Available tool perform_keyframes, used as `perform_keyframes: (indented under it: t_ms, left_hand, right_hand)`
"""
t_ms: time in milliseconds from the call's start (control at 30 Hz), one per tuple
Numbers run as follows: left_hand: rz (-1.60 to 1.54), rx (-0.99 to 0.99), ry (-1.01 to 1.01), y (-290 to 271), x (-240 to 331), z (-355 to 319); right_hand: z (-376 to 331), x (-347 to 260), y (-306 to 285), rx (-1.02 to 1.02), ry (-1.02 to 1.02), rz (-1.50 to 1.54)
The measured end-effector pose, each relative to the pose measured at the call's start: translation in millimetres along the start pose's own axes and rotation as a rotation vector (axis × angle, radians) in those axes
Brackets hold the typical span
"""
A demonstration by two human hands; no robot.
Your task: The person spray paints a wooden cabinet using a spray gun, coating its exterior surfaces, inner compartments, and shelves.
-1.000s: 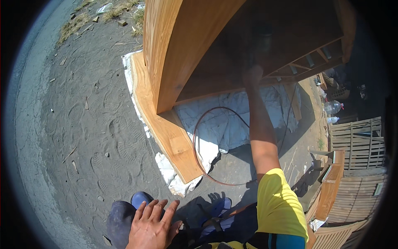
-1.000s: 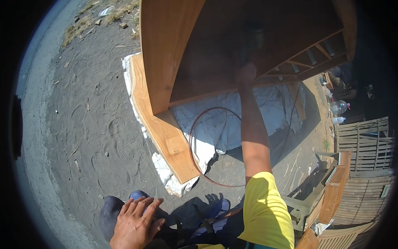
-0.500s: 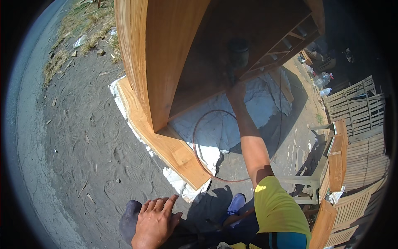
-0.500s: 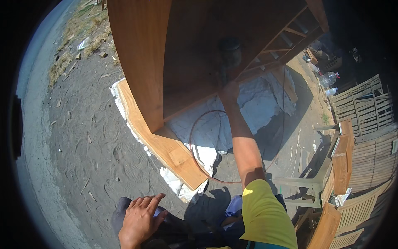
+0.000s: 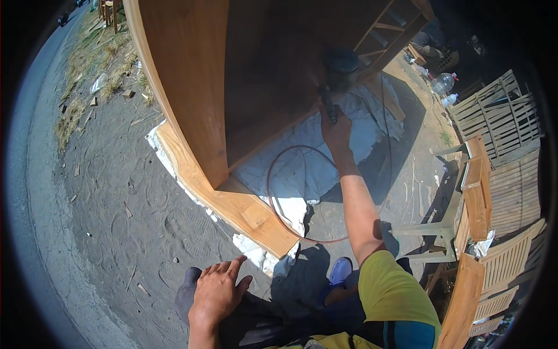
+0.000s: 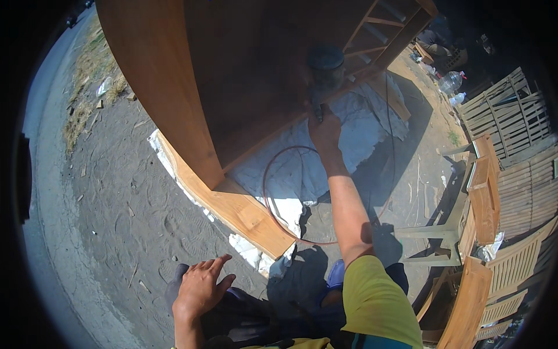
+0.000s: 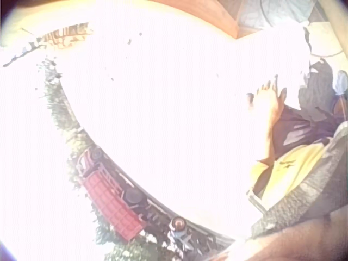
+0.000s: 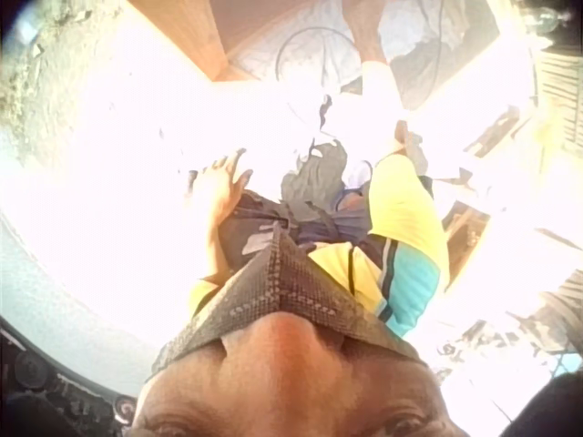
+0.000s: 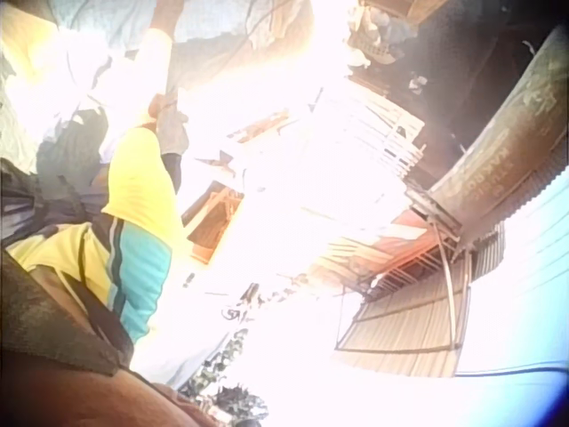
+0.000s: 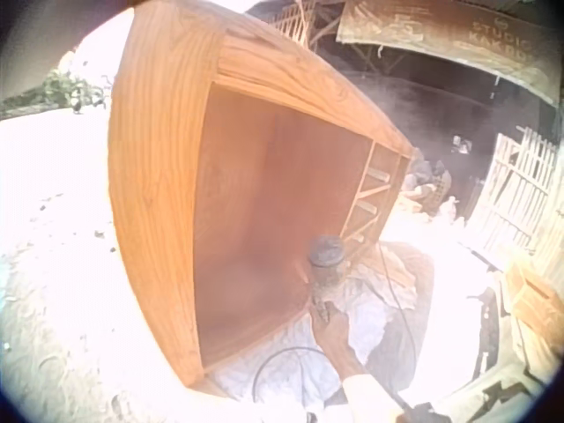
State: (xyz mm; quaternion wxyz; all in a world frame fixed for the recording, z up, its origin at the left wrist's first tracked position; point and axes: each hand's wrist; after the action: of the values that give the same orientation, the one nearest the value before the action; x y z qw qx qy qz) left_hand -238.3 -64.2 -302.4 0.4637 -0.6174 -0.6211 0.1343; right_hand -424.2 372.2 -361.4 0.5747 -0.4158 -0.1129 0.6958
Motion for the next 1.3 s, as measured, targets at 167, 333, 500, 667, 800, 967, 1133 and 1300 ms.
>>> perform_keyframes:
  t_ms: [167,333,500,667,800,967,1133,1300]
  left_hand:
    - [0.038,-0.045,-0.068,2.6,18.5,1.0]
    - [0.04,-0.095,-0.197,15.4,34.4,-1.2]
    - [0.082,-0.297,-0.313,25.0,63.1,-10.1]
    - [0.101,-0.483,-0.387,55.8,65.8,-14.5]
    - [0.126,-0.518,-0.379,84.3,78.1,-35.7]
    - [-0.018,-0.239,-0.427,93.1,107.3,-83.4]
    - [-0.084,0.033,-0.496,59.3,153.5,-150.7]
    - [-0.041,-0.022,-0.77,61.7,186.7,-243.8]
  right_hand:
    - [-58.9,36.2,-0.2,-0.163,0.177,0.014]
    - [-77.9,50.6,-21.7,-0.114,0.256,0.06]
    - [-53.1,36.2,-75.9,0.062,0.194,0.226]
    - [-7.5,10.1,-133.2,-0.035,0.288,0.228]
    - [63.1,-27.2,-206.3,-0.008,0.201,0.27]
    - [146.4,-80.9,-275.7,0.028,0.175,0.348]
    - [140.3,-69.7,-268.0,-0.07,0.193,0.319]
    - [63.9,-44.3,-182.9,-0.076,0.144,0.248]
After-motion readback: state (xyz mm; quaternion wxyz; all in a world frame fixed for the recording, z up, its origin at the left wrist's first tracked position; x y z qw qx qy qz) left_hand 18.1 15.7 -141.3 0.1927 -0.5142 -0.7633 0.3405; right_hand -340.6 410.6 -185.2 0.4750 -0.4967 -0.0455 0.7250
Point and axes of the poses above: each hand's wrist, its own z-axis towards the middle knuckle, its own y-axis out of the palm, x = y × z, and after that the axes turned 12 degrees about -y, right-handed
